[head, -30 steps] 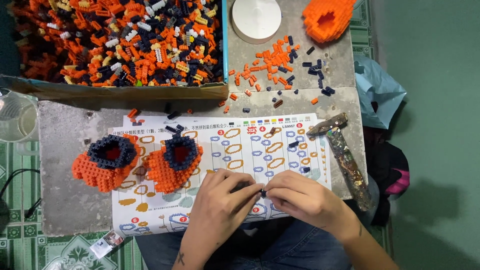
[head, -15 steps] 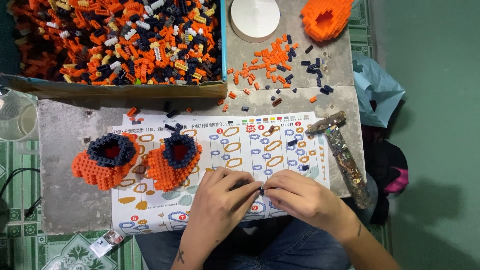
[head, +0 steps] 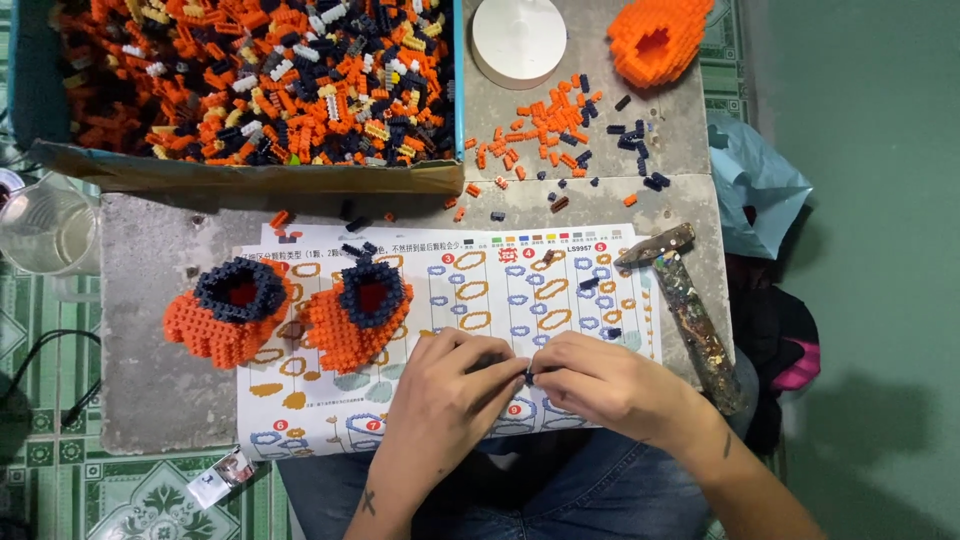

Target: The person assembles small orange and dark blue plastic beads into a curved structure by hand, following a printed instruction sheet. They pick individual beads from a box and the table, connect them into a chain, and shape the chain into a ring-like form.

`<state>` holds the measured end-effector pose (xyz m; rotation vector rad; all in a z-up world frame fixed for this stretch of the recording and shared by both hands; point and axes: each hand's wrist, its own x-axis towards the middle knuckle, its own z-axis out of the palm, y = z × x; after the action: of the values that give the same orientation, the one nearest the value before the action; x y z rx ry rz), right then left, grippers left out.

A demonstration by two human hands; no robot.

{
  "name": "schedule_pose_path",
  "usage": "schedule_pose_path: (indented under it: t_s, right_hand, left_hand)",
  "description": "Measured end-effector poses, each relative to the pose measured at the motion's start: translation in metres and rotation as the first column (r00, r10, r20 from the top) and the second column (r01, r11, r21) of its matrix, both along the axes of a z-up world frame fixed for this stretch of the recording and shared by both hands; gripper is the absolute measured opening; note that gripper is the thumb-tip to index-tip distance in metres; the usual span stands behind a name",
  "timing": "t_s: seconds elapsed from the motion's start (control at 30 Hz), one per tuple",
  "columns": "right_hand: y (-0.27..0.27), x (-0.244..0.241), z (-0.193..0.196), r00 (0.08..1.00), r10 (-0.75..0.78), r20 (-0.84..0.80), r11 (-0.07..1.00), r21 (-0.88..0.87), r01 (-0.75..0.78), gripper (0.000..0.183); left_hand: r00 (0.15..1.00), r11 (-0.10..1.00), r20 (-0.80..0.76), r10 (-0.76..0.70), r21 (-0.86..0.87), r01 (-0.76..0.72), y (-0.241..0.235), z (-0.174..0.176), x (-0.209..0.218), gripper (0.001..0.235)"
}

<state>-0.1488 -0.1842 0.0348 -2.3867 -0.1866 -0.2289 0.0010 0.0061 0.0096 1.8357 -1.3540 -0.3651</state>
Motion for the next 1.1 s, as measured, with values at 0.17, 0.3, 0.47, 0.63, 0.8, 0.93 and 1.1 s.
schedule_pose_path:
  t_s: [0.17, 0.3, 0.47, 0.63, 0.8, 0.93, 1.1]
  right_hand:
    - [-0.002, 0.002, 0.004, 0.998, 0.030, -0.052, 0.996, -0.079, -0.034, 0.010]
    - [-0.002, 0.003, 0.010, 0.996, 0.058, -0.067, 0.988, -0.138, -0.067, 0.007]
    - [0.003, -0.001, 0.008, 0.998, 0.029, -0.047, 0.993, -0.115, -0.035, 0.013]
    - [0.001, -0.007, 0.014, 0.997, -0.048, -0.052, 0.991, -0.126, 0.042, 0.016]
    - [-0.022, -0.002, 0.015, 0.898, -0.439, 0.017, 0.811, -0.422, 0.405, 0.049]
    - [-0.024, -0.002, 0.003, 0.878, -0.475, -0.049, 0.783, -0.479, 0.397, 0.052]
    - [-0.003, -0.016, 0.020, 0.842, -0.538, -0.043, 0.830, -0.200, 0.521, 0.034]
  left_hand:
    - [1.000, 1.000, 0.001, -0.003, 0.004, 0.003, 0.001, -0.003, 0.000, 0.024]
    - [1.000, 1.000, 0.011, -0.005, -0.002, 0.005, 0.001, -0.003, -0.001, 0.024]
    - [1.000, 1.000, -0.002, -0.002, -0.003, 0.002, 0.002, -0.004, -0.002, 0.024]
    - [1.000, 1.000, -0.004, -0.003, 0.003, 0.003, 0.001, -0.006, -0.001, 0.025]
    - [1.000, 1.000, -0.024, 0.008, 0.019, -0.007, 0.000, -0.006, -0.002, 0.021]
    - [1.000, 0.999, -0.028, 0.010, 0.050, -0.008, 0.000, -0.008, -0.002, 0.021]
    - [1.000, 0.999, -0.004, 0.000, 0.037, 0.000, 0.000, -0.011, -0.002, 0.021]
